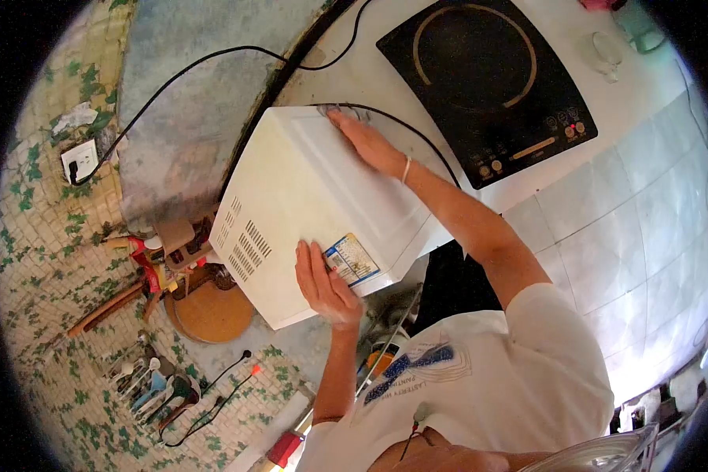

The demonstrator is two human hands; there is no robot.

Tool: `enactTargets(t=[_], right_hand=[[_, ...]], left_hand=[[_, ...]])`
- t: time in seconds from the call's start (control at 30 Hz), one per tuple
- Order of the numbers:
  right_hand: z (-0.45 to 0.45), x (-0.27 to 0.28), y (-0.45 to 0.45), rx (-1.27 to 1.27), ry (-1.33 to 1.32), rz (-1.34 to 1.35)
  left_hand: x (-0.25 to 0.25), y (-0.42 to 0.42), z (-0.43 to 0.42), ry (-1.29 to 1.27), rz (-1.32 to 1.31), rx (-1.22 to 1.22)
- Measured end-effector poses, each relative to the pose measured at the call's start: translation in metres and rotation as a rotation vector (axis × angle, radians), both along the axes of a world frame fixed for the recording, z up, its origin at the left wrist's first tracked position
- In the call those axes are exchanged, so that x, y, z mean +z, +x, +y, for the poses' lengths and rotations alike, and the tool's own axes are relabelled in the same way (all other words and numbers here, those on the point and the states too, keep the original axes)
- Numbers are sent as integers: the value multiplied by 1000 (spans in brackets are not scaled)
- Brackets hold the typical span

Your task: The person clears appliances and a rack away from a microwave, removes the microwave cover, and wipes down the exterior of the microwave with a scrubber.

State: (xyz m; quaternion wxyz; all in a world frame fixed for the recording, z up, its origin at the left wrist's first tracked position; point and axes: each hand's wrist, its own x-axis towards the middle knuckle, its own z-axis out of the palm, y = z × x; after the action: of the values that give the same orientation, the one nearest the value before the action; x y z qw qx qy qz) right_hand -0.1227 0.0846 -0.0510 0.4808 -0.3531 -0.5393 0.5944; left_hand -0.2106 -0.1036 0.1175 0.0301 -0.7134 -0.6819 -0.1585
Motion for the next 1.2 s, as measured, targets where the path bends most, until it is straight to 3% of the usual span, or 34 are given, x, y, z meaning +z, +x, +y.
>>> enactTargets(t=[0.07, 0.13, 0.2, 0.27, 0.37, 0.43, 0.53, 0.57, 0.6, 0.67, 0.8, 0.87, 0.93, 1.2], right_hand=[[23, 0, 4, 135, -79, 20], [30, -27, -6, 111, -97, 20], [32, -15, -3, 61, -335, -41], [28, -8, -1, 82, -388, -111], [31, 7, -4, 85, -263, -142], [23, 42, 3, 80, 130, 15], [18, 80, 9, 75, 237, 67], [23, 63, 2, 65, 262, 92], [29, 39, -5, 66, 272, 91], [29, 9, -9, 54, 33, -215], [18, 22, -7, 16, -72, -164], [25, 57, -4, 36, 140, 25], [31, 80, 0, 60, 131, 21], [-37, 90, 35, 115, 234, -5]], left_hand=[[1, 1, 1, -11, -3, 2], [2, 2, 1, -30, 25, -6], [2, 1, 1, -27, 33, -7], [2, 1, -1, -28, 37, -5], [2, 1, 1, -14, 37, -12], [3, 3, -1, -24, 39, -5], [3, 5, 0, -16, 51, -15], [4, 5, 0, -13, 51, -14], [3, 5, 1, -2, 35, -27], [3, 4, -3, 6, 26, -38], [2, 4, -1, 4, 44, -32], [2, 7, 1, 4, 43, -30], [2, 8, 1, 37, 16, -29], [2, 6, 0, 3, 23, -40]])
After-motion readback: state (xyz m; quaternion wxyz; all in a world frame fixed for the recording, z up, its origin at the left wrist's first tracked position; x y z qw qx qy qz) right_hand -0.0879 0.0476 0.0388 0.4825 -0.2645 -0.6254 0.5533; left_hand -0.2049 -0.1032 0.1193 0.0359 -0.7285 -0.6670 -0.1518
